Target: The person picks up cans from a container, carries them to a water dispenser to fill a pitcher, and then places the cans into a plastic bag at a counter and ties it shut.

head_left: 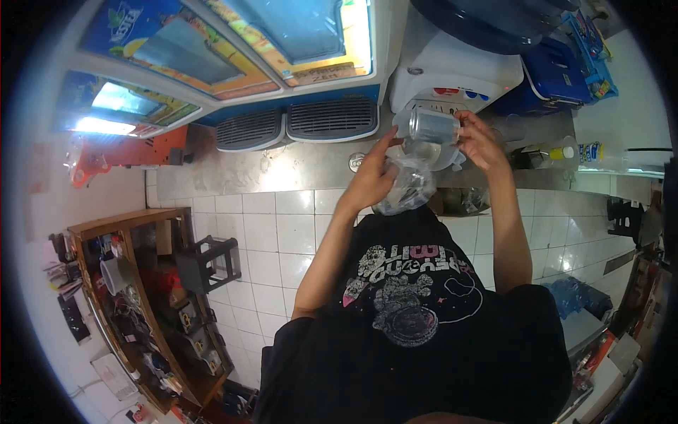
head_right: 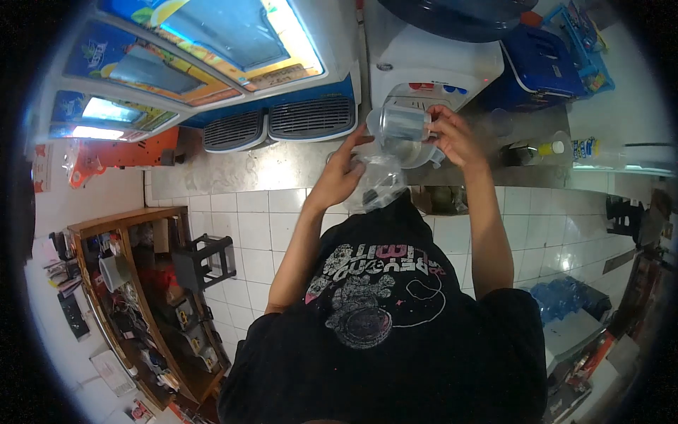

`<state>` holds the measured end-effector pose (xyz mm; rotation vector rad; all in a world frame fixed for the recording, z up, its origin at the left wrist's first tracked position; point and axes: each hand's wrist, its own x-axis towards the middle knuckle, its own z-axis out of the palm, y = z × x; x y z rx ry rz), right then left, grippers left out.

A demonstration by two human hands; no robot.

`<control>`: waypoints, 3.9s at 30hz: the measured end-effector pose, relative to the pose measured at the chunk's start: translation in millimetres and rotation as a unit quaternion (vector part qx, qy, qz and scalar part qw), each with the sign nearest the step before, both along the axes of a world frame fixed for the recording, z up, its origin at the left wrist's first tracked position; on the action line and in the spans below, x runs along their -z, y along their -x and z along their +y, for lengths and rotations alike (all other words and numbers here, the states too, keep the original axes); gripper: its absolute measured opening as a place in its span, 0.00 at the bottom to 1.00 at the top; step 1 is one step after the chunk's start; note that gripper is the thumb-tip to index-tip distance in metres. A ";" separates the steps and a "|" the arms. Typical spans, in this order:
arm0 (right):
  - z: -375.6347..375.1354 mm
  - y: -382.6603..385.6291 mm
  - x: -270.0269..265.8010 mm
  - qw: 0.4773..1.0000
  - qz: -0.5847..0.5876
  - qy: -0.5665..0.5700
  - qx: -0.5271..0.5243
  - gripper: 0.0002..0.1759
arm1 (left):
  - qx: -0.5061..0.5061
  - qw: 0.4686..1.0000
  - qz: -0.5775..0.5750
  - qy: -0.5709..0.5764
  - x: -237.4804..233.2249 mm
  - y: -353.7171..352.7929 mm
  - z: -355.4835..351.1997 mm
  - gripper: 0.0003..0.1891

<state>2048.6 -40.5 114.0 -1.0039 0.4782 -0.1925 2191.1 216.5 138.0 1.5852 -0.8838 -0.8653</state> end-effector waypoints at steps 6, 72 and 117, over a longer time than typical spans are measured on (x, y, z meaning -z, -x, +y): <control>37.1 -0.5 -6.5 0.996 -0.078 0.022 -0.026 0.28 | -0.020 0.999 -0.047 -0.012 -10.8 5.6 -23.4 0.39; 106.3 -43.5 -40.5 0.916 0.082 0.366 -0.139 0.34 | -0.268 0.944 0.072 -0.180 -10.7 21.0 233.8 0.14; 34.1 -49.8 47.3 0.509 0.309 0.742 -0.309 0.13 | -0.198 0.961 0.071 -0.179 -6.1 5.4 213.3 0.16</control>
